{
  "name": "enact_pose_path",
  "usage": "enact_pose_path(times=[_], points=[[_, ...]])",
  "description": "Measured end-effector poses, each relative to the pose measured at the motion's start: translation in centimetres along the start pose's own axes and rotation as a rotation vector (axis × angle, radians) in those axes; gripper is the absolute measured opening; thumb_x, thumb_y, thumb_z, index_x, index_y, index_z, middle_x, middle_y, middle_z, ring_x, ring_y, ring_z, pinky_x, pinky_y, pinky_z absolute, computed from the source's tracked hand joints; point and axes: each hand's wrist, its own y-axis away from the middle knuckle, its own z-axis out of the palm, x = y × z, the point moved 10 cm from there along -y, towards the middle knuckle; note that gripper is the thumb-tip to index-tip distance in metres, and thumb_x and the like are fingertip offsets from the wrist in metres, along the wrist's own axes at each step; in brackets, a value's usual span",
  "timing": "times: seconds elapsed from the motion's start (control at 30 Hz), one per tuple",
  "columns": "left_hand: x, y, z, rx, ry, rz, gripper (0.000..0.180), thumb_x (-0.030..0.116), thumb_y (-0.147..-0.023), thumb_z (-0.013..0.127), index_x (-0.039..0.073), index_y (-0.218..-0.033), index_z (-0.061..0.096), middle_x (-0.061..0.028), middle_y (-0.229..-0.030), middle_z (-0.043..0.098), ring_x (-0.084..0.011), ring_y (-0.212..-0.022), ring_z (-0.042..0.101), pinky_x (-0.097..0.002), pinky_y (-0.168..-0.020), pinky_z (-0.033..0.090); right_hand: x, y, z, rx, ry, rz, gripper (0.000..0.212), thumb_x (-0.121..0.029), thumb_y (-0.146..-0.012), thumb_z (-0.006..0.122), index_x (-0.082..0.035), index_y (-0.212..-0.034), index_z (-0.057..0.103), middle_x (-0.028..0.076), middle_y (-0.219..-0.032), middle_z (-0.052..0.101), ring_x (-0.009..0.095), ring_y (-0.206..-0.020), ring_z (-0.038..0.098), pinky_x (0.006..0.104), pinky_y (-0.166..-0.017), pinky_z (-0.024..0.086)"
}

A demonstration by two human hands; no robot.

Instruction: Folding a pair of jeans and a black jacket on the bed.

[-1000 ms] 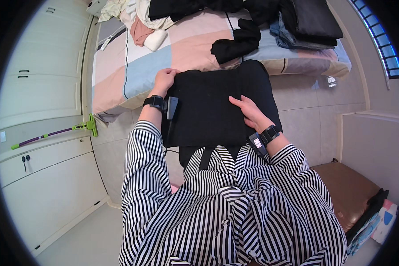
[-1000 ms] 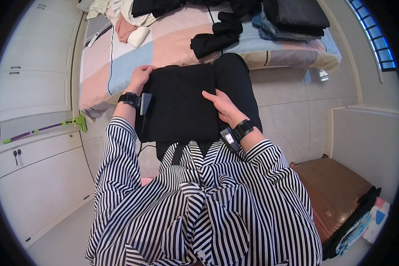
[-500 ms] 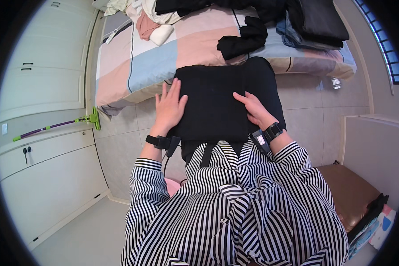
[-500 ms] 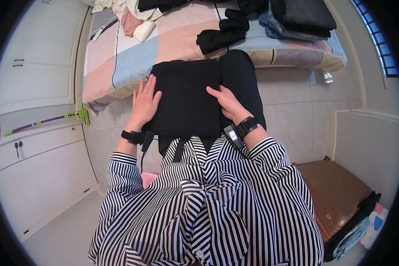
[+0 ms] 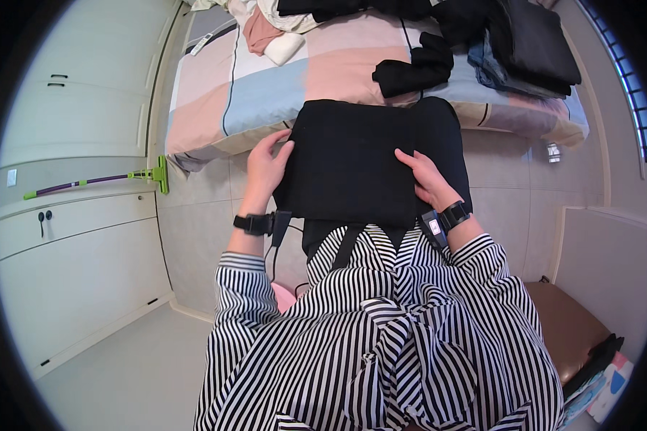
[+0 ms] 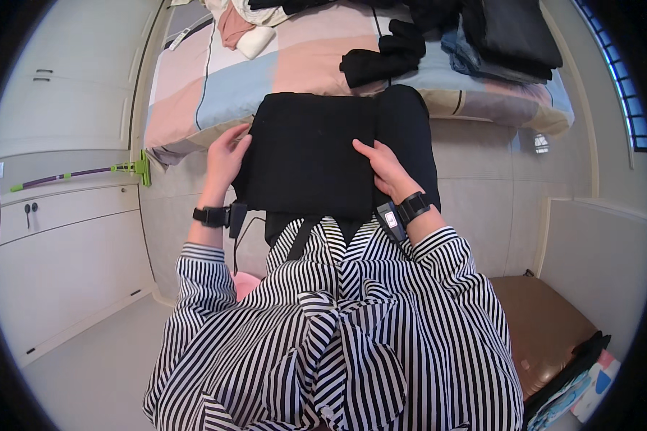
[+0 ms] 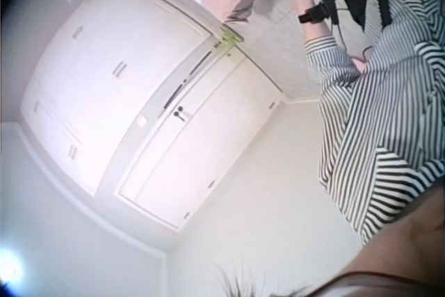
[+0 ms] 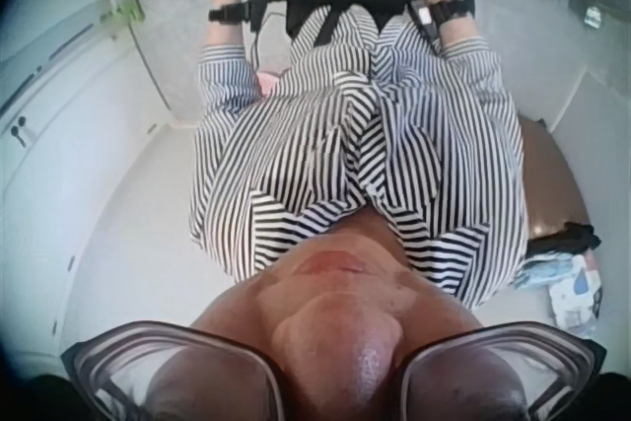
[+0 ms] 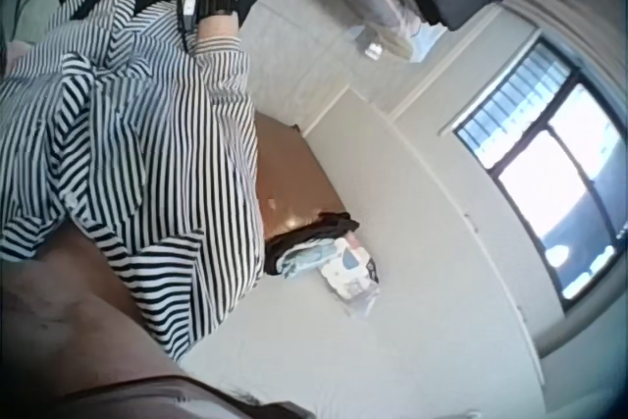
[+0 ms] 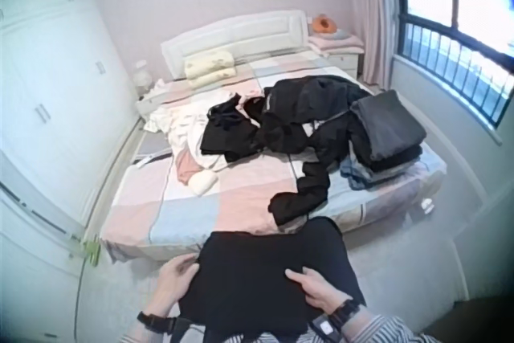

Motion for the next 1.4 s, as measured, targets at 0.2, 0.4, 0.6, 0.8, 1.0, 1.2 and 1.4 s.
enact_pose_path(times=[0.2, 0.4, 0.6, 0.8, 1.0, 1.2, 1.4], points=[[-0.9, -2.2, 3.0, -0.111, 0.337, -0.156, 0.033, 0.012, -0.085, 0.071, 0.011, -0.118, 0.068, -0.0035, -0.105, 0.066, -0.0136, -0.099, 0.059, -0.0276, -0.086, 0.047, 0.2, -0.1, 0.5, -0.079, 0.000, -0.006, 0.055, -0.022, -0.094, 0.063, 0.009, -0.132, 0.039, 0.017, -0.118, 0.059, 0.023, -0.103, 0.063, 0.0339, -0.087, 0.054], [-0.5, -3.1, 4.0, -0.208, 0.350, -0.200, 0.029, 0.010, -0.084, 0.072, 0.011, -0.113, 0.071, -0.0011, -0.094, 0.066, -0.0093, -0.086, 0.056, -0.0243, -0.080, 0.047, 0.0, 0.0, 0.5, -0.088, -0.017, -0.018, 0.064, -0.022, -0.093, 0.064, 0.013, -0.135, 0.031, 0.017, -0.116, 0.059, 0.022, -0.100, 0.064, 0.0334, -0.083, 0.056], [-1.7, -3.4, 4.1, -0.109, 0.394, -0.247, 0.022, 0.012, -0.084, 0.074, 0.007, -0.106, 0.074, -0.0017, -0.093, 0.068, -0.0082, -0.082, 0.058, -0.0228, -0.076, 0.047, -0.3, 0.2, 0.5, -0.092, -0.018, -0.019, 0.079, -0.022, -0.092, 0.066, 0.014, -0.142, 0.015, 0.020, -0.124, 0.054, 0.023, -0.107, 0.061, 0.0346, -0.087, 0.054], [-3.9, -2.5, 2.9, -0.002, 0.507, -0.287, 0.021, 0.010, -0.087, 0.070, -0.001, -0.104, 0.071, -0.0061, -0.096, 0.071, -0.0098, -0.085, 0.063, -0.0231, -0.077, 0.049, -0.8, 1.2, 1.7, -0.057, 0.013, -0.017, 0.066, -0.021, -0.093, 0.064, 0.010, -0.138, 0.026, 0.018, -0.124, 0.056, 0.023, -0.108, 0.060, 0.0347, -0.090, 0.053], [-7.6, -0.3, -0.7, 0.170, 0.625, -0.435, 0.021, 0.009, -0.093, 0.062, -0.007, -0.107, 0.065, -0.0115, -0.098, 0.072, -0.0134, -0.080, 0.068, -0.0239, -0.073, 0.053, -0.2, 0.5, 0.0, -0.014, 0.002, -0.004, 0.051, -0.021, -0.094, 0.062, 0.006, -0.132, 0.043, 0.015, -0.120, 0.060, 0.022, -0.107, 0.061, 0.0339, -0.090, 0.052], [-14.7, 4.1, -7.2, 0.144, -0.117, -0.539, 0.035, 0.021, -0.087, 0.069, -0.006, -0.108, 0.063, -0.0174, -0.106, 0.070, -0.0236, -0.092, 0.069, -0.0315, -0.082, 0.053, 0.1, 0.2, 0.9, -0.100, 0.011, 0.000, 0.053, -0.021, -0.094, 0.062, 0.008, -0.133, 0.040, 0.016, -0.121, 0.059, 0.023, -0.107, 0.061, 0.0340, -0.090, 0.052], [-6.2, 5.0, -7.5, 0.431, -0.263, -0.064, 0.031, 0.018, -0.081, 0.072, 0.006, -0.109, 0.068, -0.0176, -0.128, 0.058, -0.0313, -0.119, 0.054, -0.0400, -0.102, 0.041, -0.2, 0.5, 1.5, -0.087, 0.005, -0.002, 0.051, -0.020, -0.095, 0.061, 0.008, -0.132, 0.041, 0.017, -0.121, 0.059, 0.023, -0.106, 0.061, 0.0345, -0.090, 0.053]])
